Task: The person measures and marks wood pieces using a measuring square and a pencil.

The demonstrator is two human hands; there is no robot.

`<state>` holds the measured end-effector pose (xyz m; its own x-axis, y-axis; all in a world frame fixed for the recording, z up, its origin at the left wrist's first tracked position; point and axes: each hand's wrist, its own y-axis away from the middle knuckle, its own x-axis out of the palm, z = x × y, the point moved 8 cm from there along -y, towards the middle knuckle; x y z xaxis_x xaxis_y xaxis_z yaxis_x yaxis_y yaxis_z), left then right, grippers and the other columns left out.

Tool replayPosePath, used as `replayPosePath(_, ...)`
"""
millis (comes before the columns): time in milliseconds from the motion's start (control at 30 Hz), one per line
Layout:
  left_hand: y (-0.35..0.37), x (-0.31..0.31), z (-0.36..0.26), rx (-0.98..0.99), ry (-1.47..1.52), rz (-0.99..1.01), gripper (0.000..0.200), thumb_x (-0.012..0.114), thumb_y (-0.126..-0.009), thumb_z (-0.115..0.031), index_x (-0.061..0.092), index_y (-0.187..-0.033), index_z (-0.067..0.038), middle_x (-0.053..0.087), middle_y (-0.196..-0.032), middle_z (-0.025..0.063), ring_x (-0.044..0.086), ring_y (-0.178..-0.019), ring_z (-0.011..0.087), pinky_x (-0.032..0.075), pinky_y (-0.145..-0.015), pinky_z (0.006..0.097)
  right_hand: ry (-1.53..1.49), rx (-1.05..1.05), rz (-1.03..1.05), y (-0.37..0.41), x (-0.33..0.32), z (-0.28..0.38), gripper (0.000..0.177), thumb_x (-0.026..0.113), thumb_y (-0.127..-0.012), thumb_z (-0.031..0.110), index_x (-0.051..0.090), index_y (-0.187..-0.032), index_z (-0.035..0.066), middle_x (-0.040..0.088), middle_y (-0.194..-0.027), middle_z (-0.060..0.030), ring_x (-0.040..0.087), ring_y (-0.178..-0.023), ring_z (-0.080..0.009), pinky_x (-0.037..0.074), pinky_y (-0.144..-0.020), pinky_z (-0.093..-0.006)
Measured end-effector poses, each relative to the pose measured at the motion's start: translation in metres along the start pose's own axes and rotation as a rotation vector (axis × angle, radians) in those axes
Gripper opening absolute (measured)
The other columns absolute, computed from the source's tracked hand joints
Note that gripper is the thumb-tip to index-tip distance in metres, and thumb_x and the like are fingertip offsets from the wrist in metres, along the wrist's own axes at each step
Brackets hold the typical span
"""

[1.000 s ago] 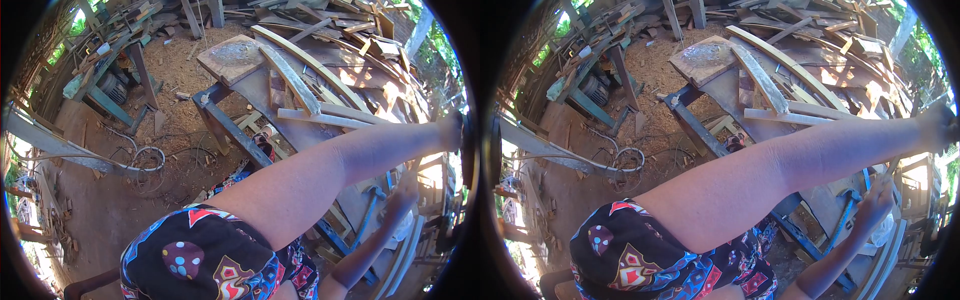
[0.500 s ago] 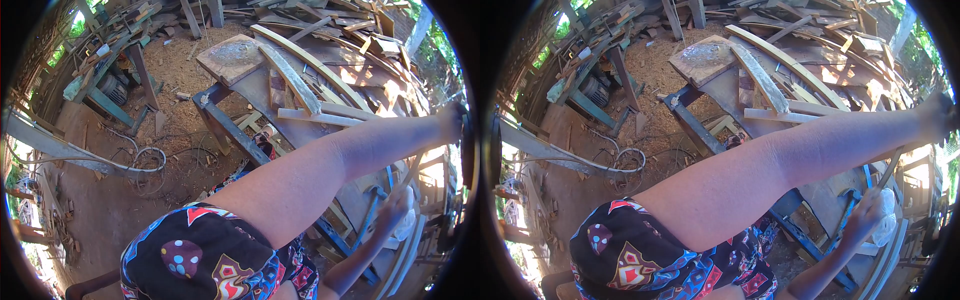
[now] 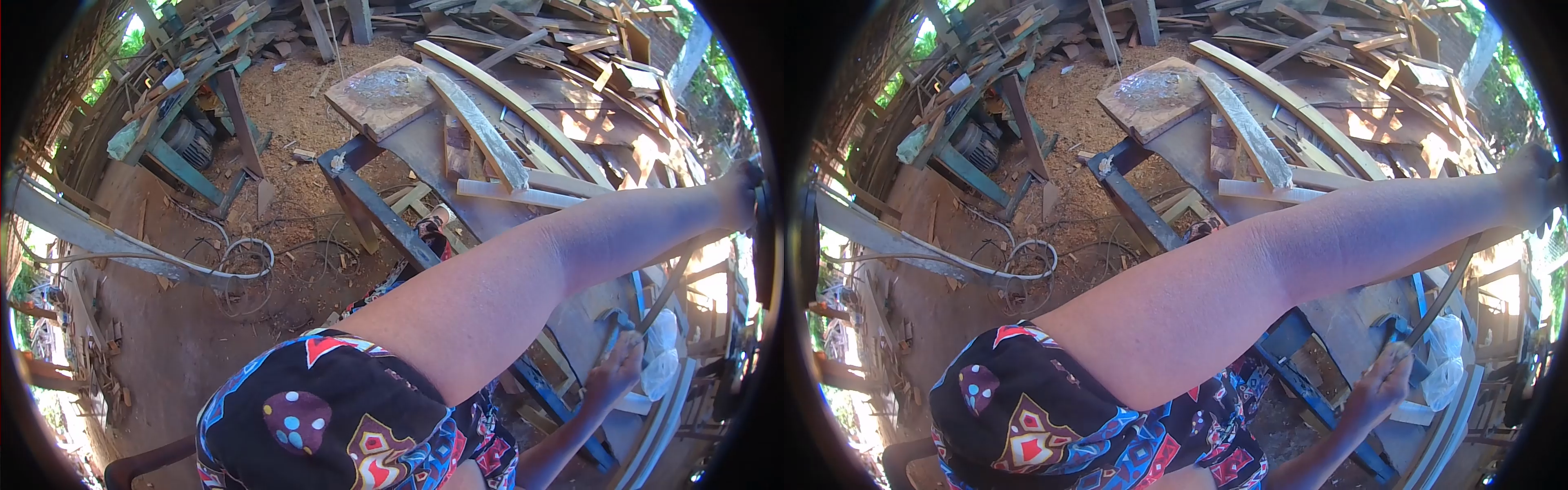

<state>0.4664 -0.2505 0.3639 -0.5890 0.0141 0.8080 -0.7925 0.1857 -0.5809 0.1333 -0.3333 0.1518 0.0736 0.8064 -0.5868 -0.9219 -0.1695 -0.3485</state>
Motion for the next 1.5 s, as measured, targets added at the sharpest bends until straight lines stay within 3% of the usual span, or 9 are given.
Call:
replayPosePath(167,-0.003,0.011,0.023,-0.058,0.178,0.003,0.035,0.037,-0.091,-0.038,0.061,-0.091,-0.012,0.062,-0.071,0.0101,0.063,-0.074,0.0232,0.05,-0.067,0.0381,0.016,-0.08,0.07,-0.075,-0.004,0.047,0.027,0.047,-0.097,0.023,0.056,-0.082,0.002,0.038,-0.054,0.0013,0.038,-0.045,-0.0047,0.031,-0.039,-0.0228)
replayPosePath(400,0.074,0.059,-0.006,-0.014,0.069,0.039,0.018,0.046,-0.082,-0.009,0.063,-0.087,-0.004,0.063,-0.071,0.0109,0.063,-0.063,0.0194,0.052,-0.06,0.0373,-0.091,-0.041,0.052,-0.035,0.005,0.037,0.023,0.047,-0.097,0.021,0.056,-0.084,0.003,0.039,-0.053,0.0024,0.037,-0.043,-0.004,0.027,-0.037,-0.0229)
replayPosePath(433,0.111,0.067,-0.036,0.271,-0.526,-0.15,0.017,0.047,-0.079,-0.003,0.063,-0.085,-0.002,0.062,-0.067,0.0109,0.061,-0.056,0.0196,0.051,-0.053,0.037,-0.077,-0.053,0.037,-0.018,0.006,0.025,0.023,0.047,-0.097,0.02,0.056,-0.084,0.003,0.039,-0.053,0.0025,0.037,-0.044,-0.0041,0.027,-0.038,-0.0229)
replayPosePath(533,0.13,0.088,-0.067,0.626,-1.295,-0.164,0.012,0.051,-0.079,0.002,0.063,-0.082,0.002,0.059,-0.059,0.0097,0.057,-0.043,0.0192,0.048,-0.037,0.0328,-0.089,-0.022,0.034,0.001,0.004,0.019,0.023,0.048,-0.097,0.02,0.056,-0.083,0.003,0.038,-0.053,0.0026,0.037,-0.044,-0.0044,0.028,-0.039,-0.023)
replayPosePath(833,0.129,0.088,-0.046,0.496,-1.203,-0.075,0.012,0.054,-0.083,-0.003,0.064,-0.089,-0.002,0.062,-0.063,0.01,0.06,-0.047,0.0179,0.048,-0.038,0.0315,-0.013,-0.084,0.017,-0.082,0.01,0.065,0.028,0.048,-0.097,0.023,0.056,-0.08,0.003,0.035,-0.053,0.0014,0.035,-0.044,-0.006,0.029,-0.041,-0.0254)
replayPosePath(1133,0.128,0.088,-0.056,0.56,-1.178,-0.13,0.014,0.057,-0.076,0.001,0.067,-0.085,-0.005,0.064,-0.065,0.0065,0.063,-0.055,0.0202,0.049,-0.044,0.0333,0.07,-0.094,-0.003,0.009,0.0,0.002,0.027,0.046,-0.098,0.021,0.054,-0.082,0.001,0.038,-0.054,-0.0004,0.039,-0.048,-0.0068,0.032,-0.045,-0.026)
replayPosePath(1200,0.12,0.081,-0.049,0.563,-1.209,-0.129,0.013,0.057,-0.077,0.0,0.067,-0.084,-0.004,0.063,-0.065,0.0064,0.063,-0.056,0.0204,0.05,-0.046,0.0334,0.09,-0.331,-0.045,-0.02,-0.005,0.018,0.026,0.046,-0.098,0.022,0.057,-0.085,0.001,0.038,-0.054,0.0002,0.038,-0.046,-0.0066,0.032,-0.043,-0.0249)
replayPosePath(1267,0.12,0.083,-0.043,0.554,-1.229,-0.12,0.011,0.057,-0.078,-0.002,0.067,-0.083,-0.004,0.063,-0.064,0.0068,0.062,-0.055,0.0201,0.05,-0.046,0.0332,0.013,-0.104,0.024,-0.052,-0.005,0.048,0.025,0.047,-0.097,0.022,0.058,-0.085,0.002,0.039,-0.054,0.0005,0.038,-0.044,-0.0064,0.032,-0.041,-0.024)
replayPosePath(1500,0.134,0.093,-0.051,0.542,-1.265,-0.131,0.013,0.056,-0.082,-0.01,0.065,-0.079,-0.001,0.062,-0.06,0.0082,0.061,-0.052,0.019,0.049,-0.046,0.0326,0.043,-0.134,0.005,-0.052,0.003,0.039,0.026,0.048,-0.096,0.02,0.054,-0.079,0.002,0.041,-0.054,-0.0003,0.039,-0.044,-0.0071,0.031,-0.041,-0.0256)
